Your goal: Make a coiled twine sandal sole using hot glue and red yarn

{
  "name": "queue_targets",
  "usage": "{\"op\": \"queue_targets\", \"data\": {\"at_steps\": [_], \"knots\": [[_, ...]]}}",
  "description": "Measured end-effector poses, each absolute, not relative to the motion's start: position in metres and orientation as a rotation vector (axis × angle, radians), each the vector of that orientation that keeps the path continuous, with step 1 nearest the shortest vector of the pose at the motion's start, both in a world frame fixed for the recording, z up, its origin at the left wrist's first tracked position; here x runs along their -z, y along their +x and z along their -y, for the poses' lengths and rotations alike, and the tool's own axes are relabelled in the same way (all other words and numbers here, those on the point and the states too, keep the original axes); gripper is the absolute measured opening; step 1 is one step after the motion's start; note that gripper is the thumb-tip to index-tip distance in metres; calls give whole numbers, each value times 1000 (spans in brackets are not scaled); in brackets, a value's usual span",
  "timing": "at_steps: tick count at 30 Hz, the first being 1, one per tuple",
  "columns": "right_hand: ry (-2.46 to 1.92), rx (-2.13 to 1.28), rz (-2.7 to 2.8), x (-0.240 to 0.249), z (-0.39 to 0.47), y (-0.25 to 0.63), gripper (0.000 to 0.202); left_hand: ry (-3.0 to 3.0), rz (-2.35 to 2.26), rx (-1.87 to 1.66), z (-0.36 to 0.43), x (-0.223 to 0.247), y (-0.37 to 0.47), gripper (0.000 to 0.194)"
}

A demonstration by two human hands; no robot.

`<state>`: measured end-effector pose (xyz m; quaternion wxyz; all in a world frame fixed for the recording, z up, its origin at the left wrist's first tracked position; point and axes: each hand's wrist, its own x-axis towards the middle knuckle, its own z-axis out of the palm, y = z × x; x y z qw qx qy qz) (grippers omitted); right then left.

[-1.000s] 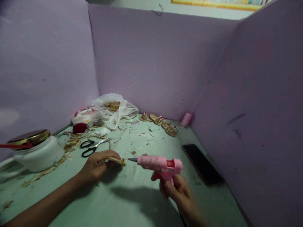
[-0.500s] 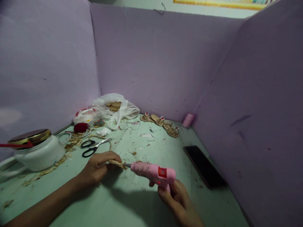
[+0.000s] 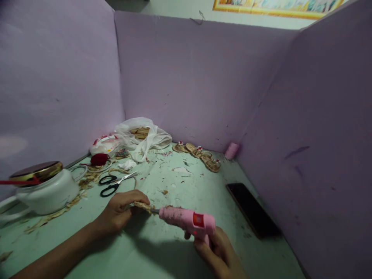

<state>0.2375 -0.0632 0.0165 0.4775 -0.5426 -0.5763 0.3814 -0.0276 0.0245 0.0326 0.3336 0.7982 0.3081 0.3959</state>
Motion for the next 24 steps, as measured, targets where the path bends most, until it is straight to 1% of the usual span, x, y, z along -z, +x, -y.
{"op": "queue_targets", "data": {"at_steps": [8,24], "knots": [[-1324,-984,1399,-20,64,237,21,2095,-798,-1025,-26,-31,-28,29],[-1325,-978,1354,-12,66,235,24,2093,-808,-1021,-27,-30,-28,21]]}}
